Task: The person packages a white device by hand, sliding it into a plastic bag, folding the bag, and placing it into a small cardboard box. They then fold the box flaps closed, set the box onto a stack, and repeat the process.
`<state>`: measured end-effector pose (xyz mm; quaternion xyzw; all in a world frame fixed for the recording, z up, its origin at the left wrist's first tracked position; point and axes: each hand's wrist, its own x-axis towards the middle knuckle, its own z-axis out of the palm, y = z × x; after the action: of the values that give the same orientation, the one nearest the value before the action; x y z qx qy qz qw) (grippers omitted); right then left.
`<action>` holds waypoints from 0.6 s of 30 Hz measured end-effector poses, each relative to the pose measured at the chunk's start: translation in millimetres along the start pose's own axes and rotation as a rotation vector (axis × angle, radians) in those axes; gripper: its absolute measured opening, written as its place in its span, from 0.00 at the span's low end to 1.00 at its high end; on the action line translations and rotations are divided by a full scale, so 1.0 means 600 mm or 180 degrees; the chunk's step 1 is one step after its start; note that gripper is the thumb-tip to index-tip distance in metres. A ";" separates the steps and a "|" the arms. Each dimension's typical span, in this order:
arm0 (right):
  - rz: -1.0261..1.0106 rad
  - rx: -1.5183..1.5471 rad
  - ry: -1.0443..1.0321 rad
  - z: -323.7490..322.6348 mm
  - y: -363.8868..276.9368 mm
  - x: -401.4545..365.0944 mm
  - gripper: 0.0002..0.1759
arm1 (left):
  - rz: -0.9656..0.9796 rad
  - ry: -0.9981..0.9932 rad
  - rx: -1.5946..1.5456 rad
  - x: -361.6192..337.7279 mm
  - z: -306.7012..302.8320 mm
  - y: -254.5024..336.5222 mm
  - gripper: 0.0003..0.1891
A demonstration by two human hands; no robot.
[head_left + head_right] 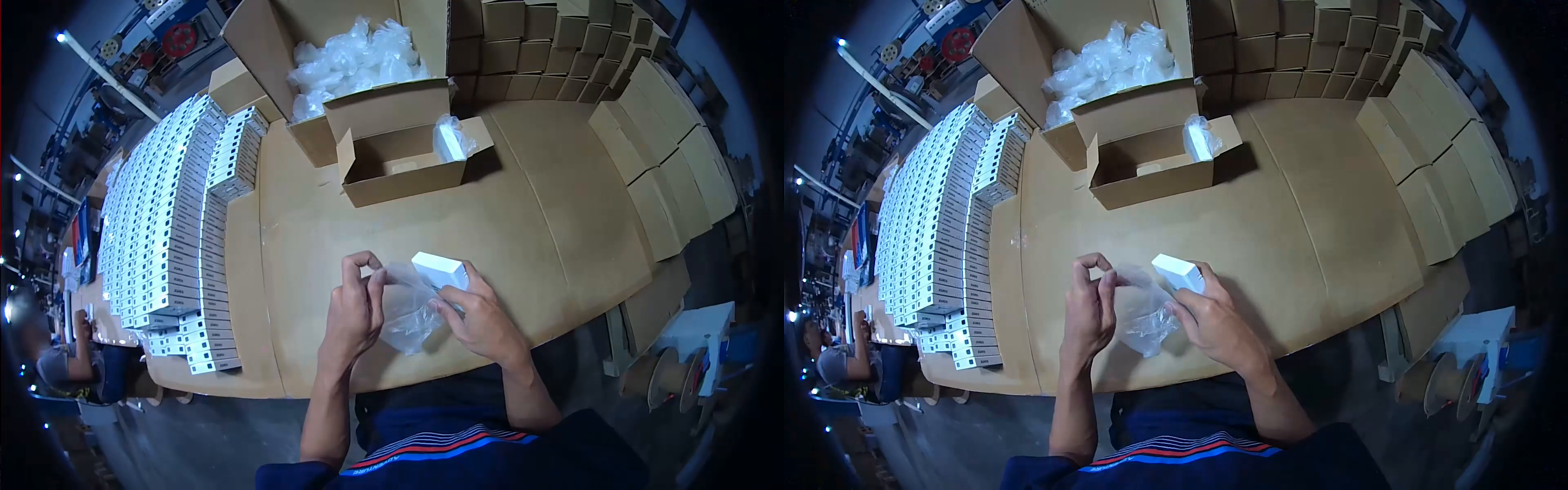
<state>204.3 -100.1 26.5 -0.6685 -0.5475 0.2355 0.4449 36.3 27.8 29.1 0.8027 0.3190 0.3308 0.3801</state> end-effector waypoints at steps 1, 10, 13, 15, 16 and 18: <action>0.0061 0.0008 -0.0067 -0.004 0.000 -0.001 0.09 | -0.0152 -0.0164 0.0199 0.008 -0.015 0.015 0.11; 0.0061 -0.0138 0.0632 -0.003 0.024 -0.004 0.12 | -0.0585 0.0873 -0.2504 -0.013 0.021 -0.053 0.41; 0.0027 -0.0028 0.0650 0.001 0.024 0.003 0.13 | -0.0883 0.0010 -0.2451 -0.038 0.041 -0.028 0.39; 0.0036 -0.0025 0.0431 0.001 0.022 0.005 0.13 | -0.0880 -0.0248 -0.1987 -0.038 0.048 -0.026 0.36; 0.0009 0.0096 0.0407 0.001 0.024 0.005 0.12 | -0.0920 -0.0161 -0.2009 -0.039 0.049 -0.025 0.35; -0.0053 0.0329 0.0373 -0.004 0.030 0.003 0.11 | -0.0977 0.0009 -0.2059 -0.037 0.050 -0.023 0.32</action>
<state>216.2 -99.0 12.4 -0.6527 -0.5131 0.2202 0.5121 42.7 5.9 -3.4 0.5831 0.3151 0.3549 0.6594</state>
